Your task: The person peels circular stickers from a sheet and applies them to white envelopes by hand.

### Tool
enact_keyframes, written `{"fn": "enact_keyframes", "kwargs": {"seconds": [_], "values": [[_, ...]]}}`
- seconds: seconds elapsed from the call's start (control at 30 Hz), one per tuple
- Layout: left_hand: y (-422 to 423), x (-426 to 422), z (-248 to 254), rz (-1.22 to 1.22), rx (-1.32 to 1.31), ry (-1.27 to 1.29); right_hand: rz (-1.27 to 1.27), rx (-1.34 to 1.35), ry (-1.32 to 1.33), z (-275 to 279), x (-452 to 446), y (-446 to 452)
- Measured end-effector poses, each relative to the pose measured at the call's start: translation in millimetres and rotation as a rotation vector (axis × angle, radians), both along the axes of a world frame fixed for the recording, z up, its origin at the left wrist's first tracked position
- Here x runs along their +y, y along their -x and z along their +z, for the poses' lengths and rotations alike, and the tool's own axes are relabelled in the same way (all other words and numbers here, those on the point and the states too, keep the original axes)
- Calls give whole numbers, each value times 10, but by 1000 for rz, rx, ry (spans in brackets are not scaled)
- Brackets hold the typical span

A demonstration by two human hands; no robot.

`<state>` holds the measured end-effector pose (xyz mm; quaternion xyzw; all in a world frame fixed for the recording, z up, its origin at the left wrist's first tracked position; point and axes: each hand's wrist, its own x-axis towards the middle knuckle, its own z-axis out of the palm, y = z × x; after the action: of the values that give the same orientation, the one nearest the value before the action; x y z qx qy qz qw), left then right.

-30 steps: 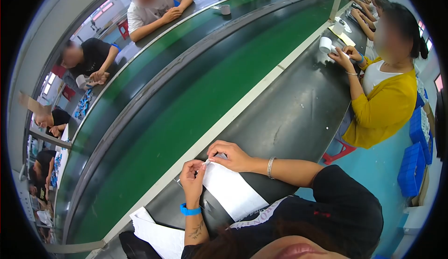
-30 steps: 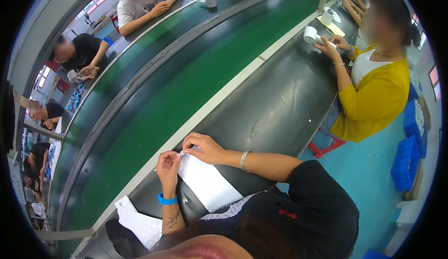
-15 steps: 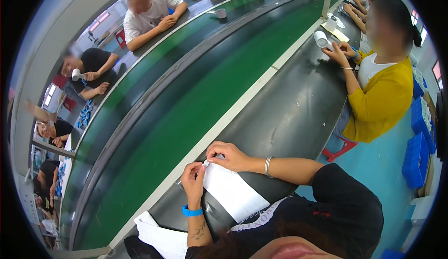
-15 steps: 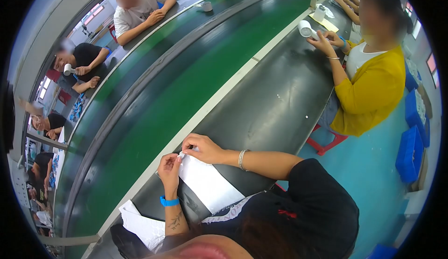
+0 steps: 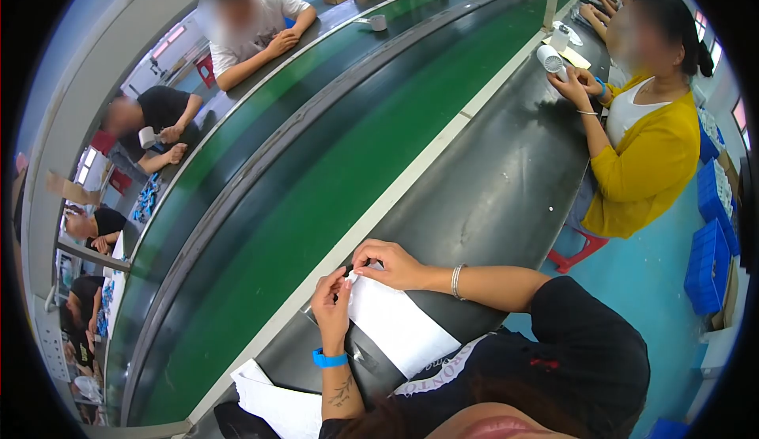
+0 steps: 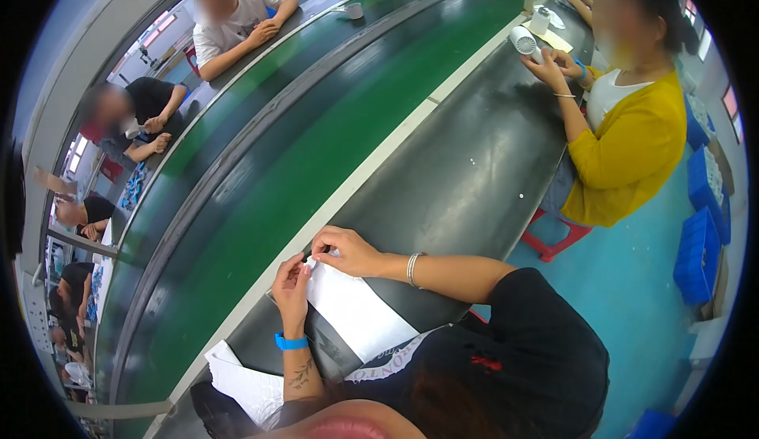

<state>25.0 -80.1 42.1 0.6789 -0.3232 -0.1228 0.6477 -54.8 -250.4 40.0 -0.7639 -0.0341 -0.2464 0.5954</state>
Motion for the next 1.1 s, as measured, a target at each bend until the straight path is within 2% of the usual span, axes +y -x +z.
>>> {"fn": "enact_keyframes", "kwargs": {"seconds": [0.13, 0.63, 0.77, 0.87, 1.1], "values": [[-12, 12, 5, 19, -117, -63, -5, 21, 4, 62, 5, 20], [5, 2, -21, 37, -16, -22, -10, 2, 36, 65, -3, 28], [17, -12, 27, 6, -72, -30, -21, 6, 55, 57, -21, 22], [6, -9, 36, -10, -127, -48, -22, 25, 31, 62, -32, 22], [19, -35, 68, -49, -59, -29, -65, 41, -64, 2, -116, 52]]}}
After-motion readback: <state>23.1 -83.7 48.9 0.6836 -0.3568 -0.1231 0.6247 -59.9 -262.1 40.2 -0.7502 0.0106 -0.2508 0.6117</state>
